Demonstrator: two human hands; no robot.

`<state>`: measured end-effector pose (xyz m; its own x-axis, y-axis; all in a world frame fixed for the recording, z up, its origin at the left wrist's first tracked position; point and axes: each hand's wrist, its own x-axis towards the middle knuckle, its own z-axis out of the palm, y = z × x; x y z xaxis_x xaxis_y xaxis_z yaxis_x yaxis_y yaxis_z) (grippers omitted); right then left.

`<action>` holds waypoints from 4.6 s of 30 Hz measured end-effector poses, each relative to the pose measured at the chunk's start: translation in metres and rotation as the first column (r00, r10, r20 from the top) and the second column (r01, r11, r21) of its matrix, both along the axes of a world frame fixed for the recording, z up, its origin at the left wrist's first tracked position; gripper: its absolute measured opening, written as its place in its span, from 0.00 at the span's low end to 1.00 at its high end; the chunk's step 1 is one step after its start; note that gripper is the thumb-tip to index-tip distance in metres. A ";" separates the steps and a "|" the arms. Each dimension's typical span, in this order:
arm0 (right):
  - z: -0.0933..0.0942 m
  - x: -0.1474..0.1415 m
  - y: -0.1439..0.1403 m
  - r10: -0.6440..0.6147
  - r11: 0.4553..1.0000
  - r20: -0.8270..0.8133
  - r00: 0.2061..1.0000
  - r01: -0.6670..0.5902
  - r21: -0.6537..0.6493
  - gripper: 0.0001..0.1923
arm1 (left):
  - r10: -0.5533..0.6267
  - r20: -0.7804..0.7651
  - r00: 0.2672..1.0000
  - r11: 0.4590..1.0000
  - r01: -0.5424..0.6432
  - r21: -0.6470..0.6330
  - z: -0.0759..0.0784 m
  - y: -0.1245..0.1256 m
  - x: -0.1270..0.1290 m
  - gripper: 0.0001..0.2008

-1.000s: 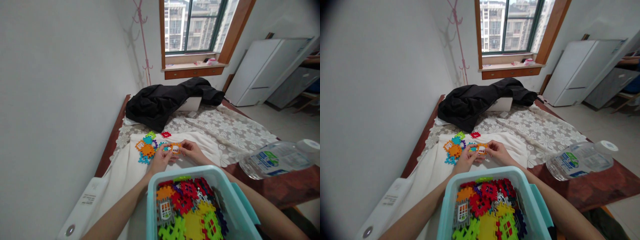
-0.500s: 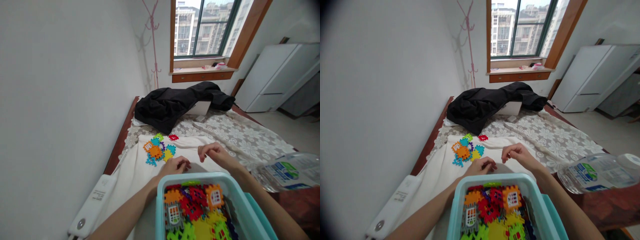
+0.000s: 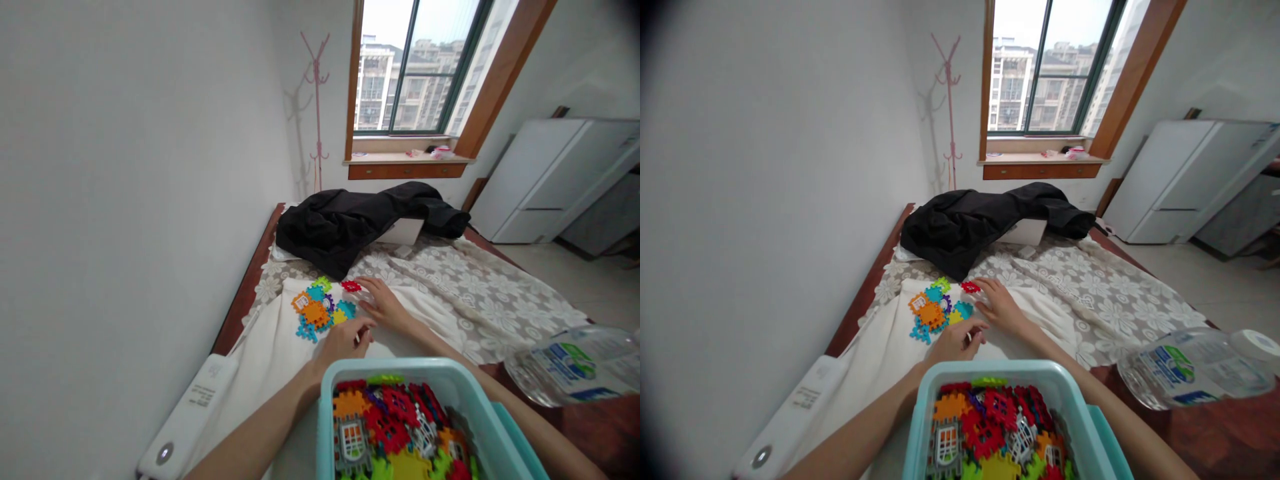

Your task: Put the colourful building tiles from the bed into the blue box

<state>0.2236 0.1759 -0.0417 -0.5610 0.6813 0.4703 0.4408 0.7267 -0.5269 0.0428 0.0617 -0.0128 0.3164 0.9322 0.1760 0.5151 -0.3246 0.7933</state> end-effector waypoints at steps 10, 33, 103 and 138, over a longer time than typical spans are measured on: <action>-0.009 -0.012 0.012 -0.038 0.996 -0.138 0.990 0.027 -0.082 0.09 | 0.241 -0.364 0.900 0.943 -0.128 0.308 0.004 0.003 -0.053 0.30; 0.008 -0.014 -0.009 0.260 0.964 0.183 0.948 -0.265 0.005 0.19 | 0.363 -0.251 0.897 0.908 -0.280 0.313 0.012 0.014 -0.059 0.05; -0.007 -0.039 -0.031 0.070 0.995 0.086 0.994 -0.064 -0.071 0.16 | 0.358 -0.070 0.931 0.914 -0.334 0.229 0.004 0.031 -0.099 0.14; 0.023 -0.040 -0.044 0.347 0.932 0.287 0.893 -0.362 0.000 0.35 | 0.389 -0.300 0.871 0.902 -0.295 0.314 -0.005 0.028 -0.094 0.30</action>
